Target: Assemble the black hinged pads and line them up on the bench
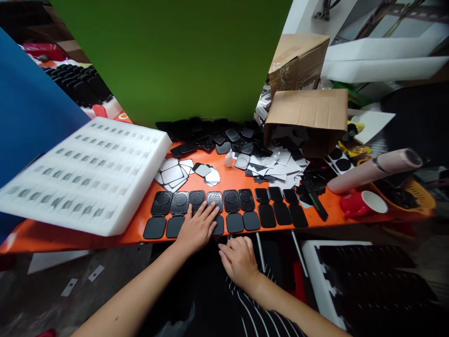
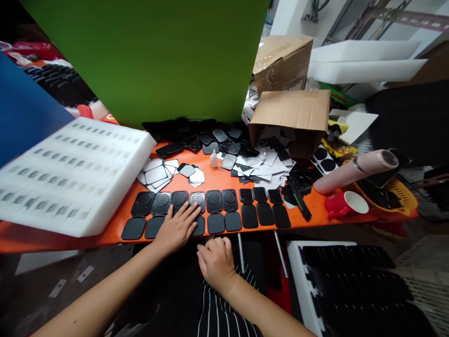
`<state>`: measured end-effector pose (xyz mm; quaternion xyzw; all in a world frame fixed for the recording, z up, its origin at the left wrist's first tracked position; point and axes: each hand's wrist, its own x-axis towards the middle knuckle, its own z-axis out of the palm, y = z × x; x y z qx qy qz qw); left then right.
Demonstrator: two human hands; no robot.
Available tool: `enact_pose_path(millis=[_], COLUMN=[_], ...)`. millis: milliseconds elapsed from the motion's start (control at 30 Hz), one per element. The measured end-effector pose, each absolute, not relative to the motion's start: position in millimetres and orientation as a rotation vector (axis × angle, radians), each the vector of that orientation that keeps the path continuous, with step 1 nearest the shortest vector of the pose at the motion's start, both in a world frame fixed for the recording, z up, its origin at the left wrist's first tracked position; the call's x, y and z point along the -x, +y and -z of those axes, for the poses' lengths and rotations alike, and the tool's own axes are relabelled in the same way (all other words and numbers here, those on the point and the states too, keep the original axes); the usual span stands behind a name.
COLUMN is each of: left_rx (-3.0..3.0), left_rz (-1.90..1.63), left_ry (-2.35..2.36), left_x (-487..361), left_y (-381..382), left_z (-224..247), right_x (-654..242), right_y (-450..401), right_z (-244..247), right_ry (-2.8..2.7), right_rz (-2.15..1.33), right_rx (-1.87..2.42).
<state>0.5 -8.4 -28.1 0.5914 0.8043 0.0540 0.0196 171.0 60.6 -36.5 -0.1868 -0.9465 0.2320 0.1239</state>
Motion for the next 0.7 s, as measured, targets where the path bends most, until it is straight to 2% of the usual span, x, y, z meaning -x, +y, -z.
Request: enact_pose_path(millis=[167,700], left_rx=[-1.845,-1.826], left_rz=[-0.17,-0.157], left_ry=[2.503,2.496], left_x=[-1.2,-0.9], left_y=[-8.9,-8.3], left_z=[27.5,28.4], right_x=[-168.8,-170.3], right_y=[67.1,68.1], right_z=[33.7,35.5], right_ry=[-2.737,-2.852], right_rz=[-0.665,-0.62], right_rx=[0.689,0.585])
